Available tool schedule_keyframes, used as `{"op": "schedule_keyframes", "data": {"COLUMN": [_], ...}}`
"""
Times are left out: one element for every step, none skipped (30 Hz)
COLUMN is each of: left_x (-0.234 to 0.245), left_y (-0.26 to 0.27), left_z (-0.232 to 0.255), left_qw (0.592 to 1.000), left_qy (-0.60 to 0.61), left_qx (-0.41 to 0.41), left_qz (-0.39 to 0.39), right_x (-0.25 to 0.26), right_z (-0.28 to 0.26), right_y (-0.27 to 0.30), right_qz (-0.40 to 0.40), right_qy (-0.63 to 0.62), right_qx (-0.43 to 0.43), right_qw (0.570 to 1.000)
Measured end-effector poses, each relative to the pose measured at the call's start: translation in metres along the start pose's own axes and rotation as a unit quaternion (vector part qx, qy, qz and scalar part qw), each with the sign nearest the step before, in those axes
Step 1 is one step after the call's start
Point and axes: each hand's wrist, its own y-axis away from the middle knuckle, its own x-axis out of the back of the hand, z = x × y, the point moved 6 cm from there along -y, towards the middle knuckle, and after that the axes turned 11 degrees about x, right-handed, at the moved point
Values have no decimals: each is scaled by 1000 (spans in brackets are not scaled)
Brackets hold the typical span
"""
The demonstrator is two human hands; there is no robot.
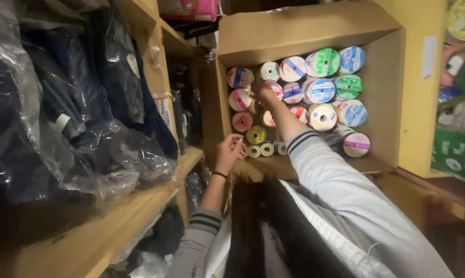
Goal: The person picks up ribbon spools from boxes and drawers, holds them up, and then writes on a notepad with a pen.
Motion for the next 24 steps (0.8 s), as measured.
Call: {"op": "schedule_keyframes", "data": {"left_x": [0,0,2,2,3,4,3,3,2,1,1,1,-1,-3,-7,-12,-18,-27,-39,-52,-67,-83,-101,-119], "left_y": [-1,-2,-2,-6,-7,-9,-9,-8,-8,-8,-9,-9,-10,-12,-14,-19,-24,-29,-28,-26,-26,-28,-25,-21], "left_z": [-3,-6,-11,-15,-21,-28,-28,-26,-24,-26,-26,-25,-24,-25,-25,-32,-40,-50,-44,-39,-31,-32,-33,-35], "left_qw": [1000,1000,1000,1000,1000,1000,1000,999,999,999,997,994,994,981,960,959,967,972,970,965,960,955,942,926], "left_qy": [-1,-6,-12,-14,-17,-21,-22,-35,-48,-49,-76,-102,-103,-191,-279,-282,-256,-230,-238,-253,-268,-276,-295,-310], "left_qx": [-3,-2,1,0,3,5,8,-1,-11,-9,-11,-13,-15,-2,8,2,14,27,22,6,-12,-21,-62,-102], "left_qz": [-5,-5,-4,-8,-8,-9,-14,-6,0,-7,11,29,19,30,38,25,-1,-27,-49,-66,-85,-108,-148,-188], "right_x": [13,24,31,30,22,3,0,-7,-10,10,34,57,54,55,57,73,87,100,124,149,176,198,217,235], "right_z": [-4,-14,-27,-29,-3,11,8,-4,-17,-37,-54,-72,-81,-90,-98,-113,-130,-147,-160,-176,-191,-198,-214,-232], "right_y": [11,21,33,32,42,63,75,79,84,95,106,118,134,150,167,185,207,230,251,270,287,309,329,348], "right_qz": [4,-4,-13,-10,28,67,69,12,-42,-37,-18,0,8,57,110,122,126,130,152,165,180,205,193,182], "right_qy": [3,3,0,1,-221,-420,-420,-472,-518,-518,-512,-505,-503,-534,-561,-558,-578,-598,-596,-603,-607,-602,-608,-611], "right_qx": [-3,55,113,110,-148,-385,-389,-317,-239,-244,-274,-302,-307,-300,-293,-298,-317,-334,-342,-316,-289,-295,-250,-204], "right_qw": [1000,998,994,994,963,819,817,823,820,819,814,808,808,789,766,764,741,716,711,714,718,713,728,743]}}
